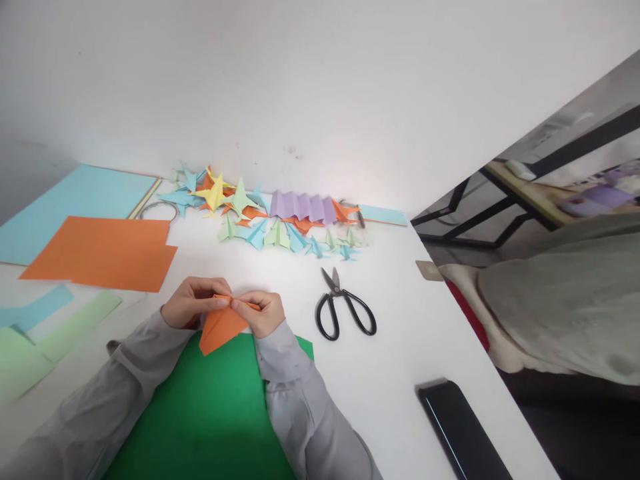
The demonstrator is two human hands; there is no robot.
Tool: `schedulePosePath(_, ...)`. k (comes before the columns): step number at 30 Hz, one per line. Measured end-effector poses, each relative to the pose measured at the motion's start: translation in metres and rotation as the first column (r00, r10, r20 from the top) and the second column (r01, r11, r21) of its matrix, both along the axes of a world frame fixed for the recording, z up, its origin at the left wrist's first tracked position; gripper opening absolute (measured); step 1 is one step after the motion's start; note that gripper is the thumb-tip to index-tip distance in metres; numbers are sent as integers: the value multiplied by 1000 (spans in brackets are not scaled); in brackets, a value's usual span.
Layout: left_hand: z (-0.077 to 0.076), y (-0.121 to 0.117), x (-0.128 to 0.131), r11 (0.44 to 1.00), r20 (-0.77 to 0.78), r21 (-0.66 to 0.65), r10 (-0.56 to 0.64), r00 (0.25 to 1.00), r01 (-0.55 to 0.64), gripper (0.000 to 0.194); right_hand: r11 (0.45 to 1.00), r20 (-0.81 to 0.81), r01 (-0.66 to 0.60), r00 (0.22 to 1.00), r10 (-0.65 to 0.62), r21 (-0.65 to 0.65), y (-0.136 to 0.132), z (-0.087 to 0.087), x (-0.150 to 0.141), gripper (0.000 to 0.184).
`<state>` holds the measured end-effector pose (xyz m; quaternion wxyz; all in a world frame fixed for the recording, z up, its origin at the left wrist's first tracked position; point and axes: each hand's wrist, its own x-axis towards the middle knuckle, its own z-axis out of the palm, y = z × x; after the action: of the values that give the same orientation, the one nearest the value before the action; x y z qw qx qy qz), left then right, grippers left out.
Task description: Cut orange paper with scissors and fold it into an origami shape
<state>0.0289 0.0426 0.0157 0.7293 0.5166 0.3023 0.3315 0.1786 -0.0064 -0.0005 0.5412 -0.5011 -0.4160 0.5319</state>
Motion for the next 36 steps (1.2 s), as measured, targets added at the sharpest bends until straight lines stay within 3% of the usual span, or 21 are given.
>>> schedulePosePath(16,-2,0,3,996,-33,-38,73,997,-75,17,1000,-34,21,999,-22,-12,1,1,-1,19)
schedulePosePath(23,-4,0,4,992,-28,-89,82,996,-85,19,1000,73,10,997,-9,-12,-1,7,-4,18)
schedulePosePath(36,-6,0,3,992,4,-89,95,995,-95,19,998,63,48,997,-46,-29,0,5,-5,19)
